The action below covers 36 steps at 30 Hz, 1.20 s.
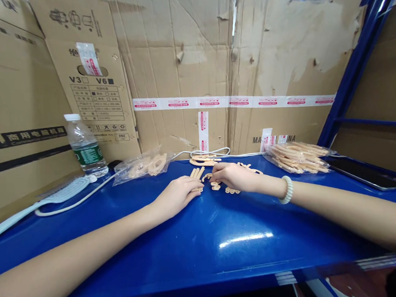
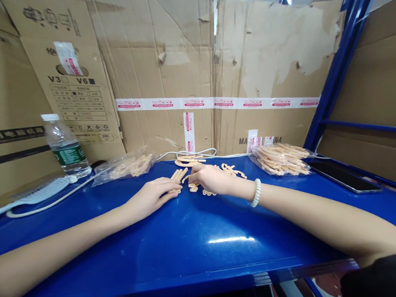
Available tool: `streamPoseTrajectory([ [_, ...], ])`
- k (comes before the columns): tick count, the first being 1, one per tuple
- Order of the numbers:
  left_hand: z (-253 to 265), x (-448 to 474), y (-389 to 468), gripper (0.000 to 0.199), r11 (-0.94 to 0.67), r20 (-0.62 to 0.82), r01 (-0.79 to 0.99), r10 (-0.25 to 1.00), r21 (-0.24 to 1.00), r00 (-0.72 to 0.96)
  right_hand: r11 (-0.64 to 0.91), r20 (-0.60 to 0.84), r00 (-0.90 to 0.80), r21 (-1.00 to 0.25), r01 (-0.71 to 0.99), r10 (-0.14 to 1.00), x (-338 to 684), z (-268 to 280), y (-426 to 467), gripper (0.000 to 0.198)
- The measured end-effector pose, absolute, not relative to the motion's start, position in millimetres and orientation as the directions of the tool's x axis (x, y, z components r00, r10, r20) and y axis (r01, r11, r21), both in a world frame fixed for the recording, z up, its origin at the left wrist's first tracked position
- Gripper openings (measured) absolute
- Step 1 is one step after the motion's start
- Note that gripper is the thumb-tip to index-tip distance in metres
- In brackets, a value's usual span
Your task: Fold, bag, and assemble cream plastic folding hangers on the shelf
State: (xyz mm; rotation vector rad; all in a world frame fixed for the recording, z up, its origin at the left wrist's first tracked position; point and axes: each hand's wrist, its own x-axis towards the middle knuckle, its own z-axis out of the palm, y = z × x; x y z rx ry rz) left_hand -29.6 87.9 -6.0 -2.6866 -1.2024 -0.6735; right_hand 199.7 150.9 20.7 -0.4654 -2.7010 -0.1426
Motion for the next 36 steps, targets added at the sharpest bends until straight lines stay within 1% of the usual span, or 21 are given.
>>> streamPoseTrajectory([
  [2,-6,-30,87,0.022,-0.681,0.451,0.73,0.67,0.058,0.59,0.94,0.403,-0.857,-0.026,0.339,0.32,199,23,148,0.04],
  [3,-6,-30,87,0.021,-0.683,0.455,0.729,0.665,0.051,0.592,0.942,0.413,-0.852,-0.048,0.333,0.322,199,25,146,0.04],
  [6,-6,-29,87,0.021,-0.686,0.463,0.727,0.652,0.024,0.6,0.956,0.375,-0.881,-0.07,0.284,0.289,199,28,139,0.027],
  [8,-6,-28,86,0.021,-0.688,0.463,0.725,0.647,0.013,0.606,0.963,0.328,-0.907,-0.052,0.264,0.266,197,28,140,0.024],
  [10,-4,-27,85,0.021,-0.686,0.46,0.728,0.649,0.01,0.606,0.962,0.307,-0.913,-0.028,0.273,0.268,192,26,145,0.02],
  [13,-3,-26,84,0.021,-0.675,0.453,0.738,0.66,0.004,0.6,0.947,0.313,-0.898,-0.019,0.321,0.31,186,26,156,0.016],
  [17,-4,-27,83,0.022,-0.664,0.457,0.748,0.666,0.004,0.589,0.937,0.353,-0.87,-0.076,0.341,0.345,192,32,161,0.025],
  [20,-5,-27,84,0.023,-0.664,0.464,0.748,0.658,-0.014,0.593,0.898,0.398,-0.808,-0.115,0.425,0.434,209,35,150,0.033],
  [22,-5,-26,84,0.023,-0.667,0.467,0.745,0.651,-0.025,0.599,0.862,0.377,-0.783,-0.096,0.498,0.494,222,33,139,0.04],
  [24,-4,-26,84,0.023,-0.67,0.471,0.742,0.647,-0.024,0.599,0.845,0.344,-0.787,-0.037,0.533,0.512,233,28,128,0.043],
  [27,-3,-26,84,0.024,-0.677,0.476,0.736,0.645,-0.008,0.598,0.837,0.317,-0.804,0.05,0.544,0.504,240,19,120,0.034],
  [29,-4,-26,83,0.025,-0.684,0.48,0.729,0.641,0.005,0.598,0.836,0.316,-0.807,0.068,0.544,0.499,240,16,121,0.027],
  [33,-6,-28,84,0.026,-0.692,0.492,0.722,0.631,0.008,0.599,0.852,0.32,-0.808,0.008,0.524,0.494,240,16,131,0.024],
  [36,-7,-29,86,0.025,-0.681,0.491,0.732,0.639,0.003,0.592,0.833,0.387,-0.755,-0.067,0.549,0.529,252,26,138,0.031],
])
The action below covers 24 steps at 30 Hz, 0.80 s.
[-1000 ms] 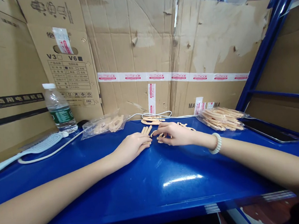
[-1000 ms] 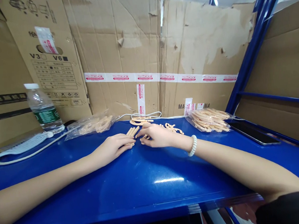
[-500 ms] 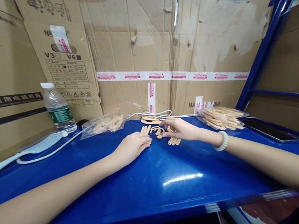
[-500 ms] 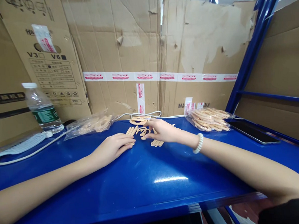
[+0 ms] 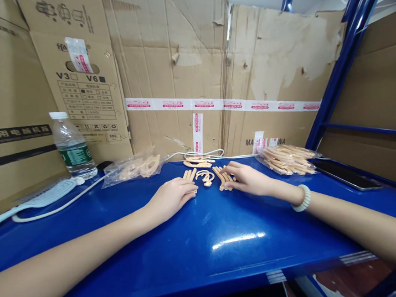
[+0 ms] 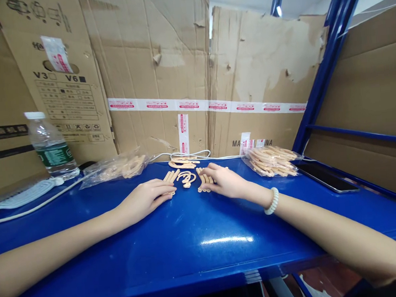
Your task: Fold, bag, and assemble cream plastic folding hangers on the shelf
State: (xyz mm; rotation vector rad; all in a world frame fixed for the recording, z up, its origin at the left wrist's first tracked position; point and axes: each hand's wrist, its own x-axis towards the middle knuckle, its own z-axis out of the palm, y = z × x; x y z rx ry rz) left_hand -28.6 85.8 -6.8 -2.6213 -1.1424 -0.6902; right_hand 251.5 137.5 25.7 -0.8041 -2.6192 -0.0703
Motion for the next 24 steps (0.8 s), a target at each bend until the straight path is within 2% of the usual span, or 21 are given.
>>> streamPoseTrajectory([
  [2,-7,-29,86,0.025,-0.672,0.484,0.74,0.651,0.011,0.585,0.807,0.44,-0.701,-0.101,0.582,0.561,266,36,141,0.036],
  [4,-6,-28,86,0.025,-0.674,0.479,0.739,0.654,0.017,0.586,0.785,0.422,-0.687,-0.109,0.609,0.592,282,46,144,0.039],
  [9,-4,-28,86,0.025,-0.685,0.491,0.729,0.632,-0.009,0.6,0.782,0.188,-0.759,-0.139,0.608,0.623,309,48,155,0.052],
  [18,-4,-27,87,0.025,-0.679,0.479,0.734,0.639,-0.017,0.602,0.822,0.075,-0.826,-0.187,0.539,0.559,306,30,165,0.04],
  [24,-3,-27,86,0.025,-0.677,0.475,0.736,0.644,-0.011,0.6,0.784,0.089,-0.781,-0.142,0.605,0.619,308,26,172,0.033],
])
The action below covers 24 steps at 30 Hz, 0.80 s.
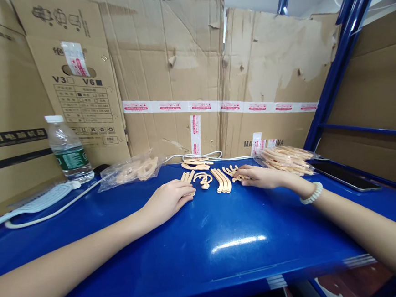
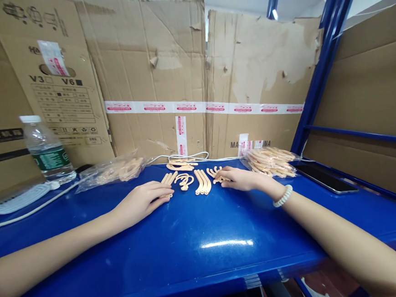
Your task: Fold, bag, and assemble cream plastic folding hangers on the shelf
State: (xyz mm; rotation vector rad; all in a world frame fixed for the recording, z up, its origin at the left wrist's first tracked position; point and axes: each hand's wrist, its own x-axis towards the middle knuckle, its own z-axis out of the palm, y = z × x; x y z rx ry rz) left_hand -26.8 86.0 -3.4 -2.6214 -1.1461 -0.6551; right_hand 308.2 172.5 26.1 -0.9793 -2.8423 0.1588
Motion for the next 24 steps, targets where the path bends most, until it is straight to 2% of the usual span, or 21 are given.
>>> streamPoseTrajectory([
  [7,-4,-29,90,0.025,-0.675,0.469,0.737,0.644,-0.022,0.604,0.712,0.125,-0.701,-0.097,0.695,0.702,312,18,184,0.03],
  [24,-2,-29,91,0.026,-0.673,0.461,0.74,0.651,-0.016,0.603,0.666,0.138,-0.652,-0.134,0.734,0.746,311,25,183,0.034],
])
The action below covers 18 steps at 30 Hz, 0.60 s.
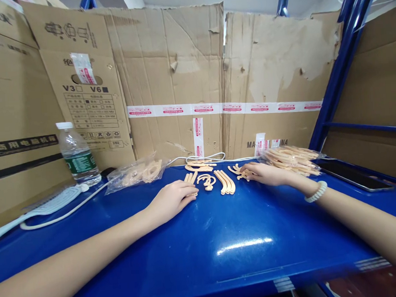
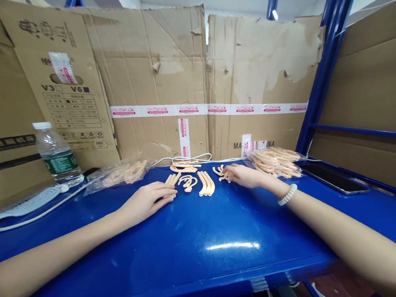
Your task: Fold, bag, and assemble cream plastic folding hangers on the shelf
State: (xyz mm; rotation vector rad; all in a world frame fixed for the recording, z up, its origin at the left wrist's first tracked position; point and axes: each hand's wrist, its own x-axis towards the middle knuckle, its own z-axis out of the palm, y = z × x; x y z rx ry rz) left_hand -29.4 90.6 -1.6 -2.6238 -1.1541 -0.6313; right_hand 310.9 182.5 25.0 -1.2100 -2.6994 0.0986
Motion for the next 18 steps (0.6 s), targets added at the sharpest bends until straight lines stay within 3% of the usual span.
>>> streamPoseTrajectory([
  [18,-4,-30,90,0.026,-0.674,0.49,0.737,0.66,0.051,0.569,0.657,0.431,-0.551,-0.143,0.74,0.714,288,32,180,0.019],
])
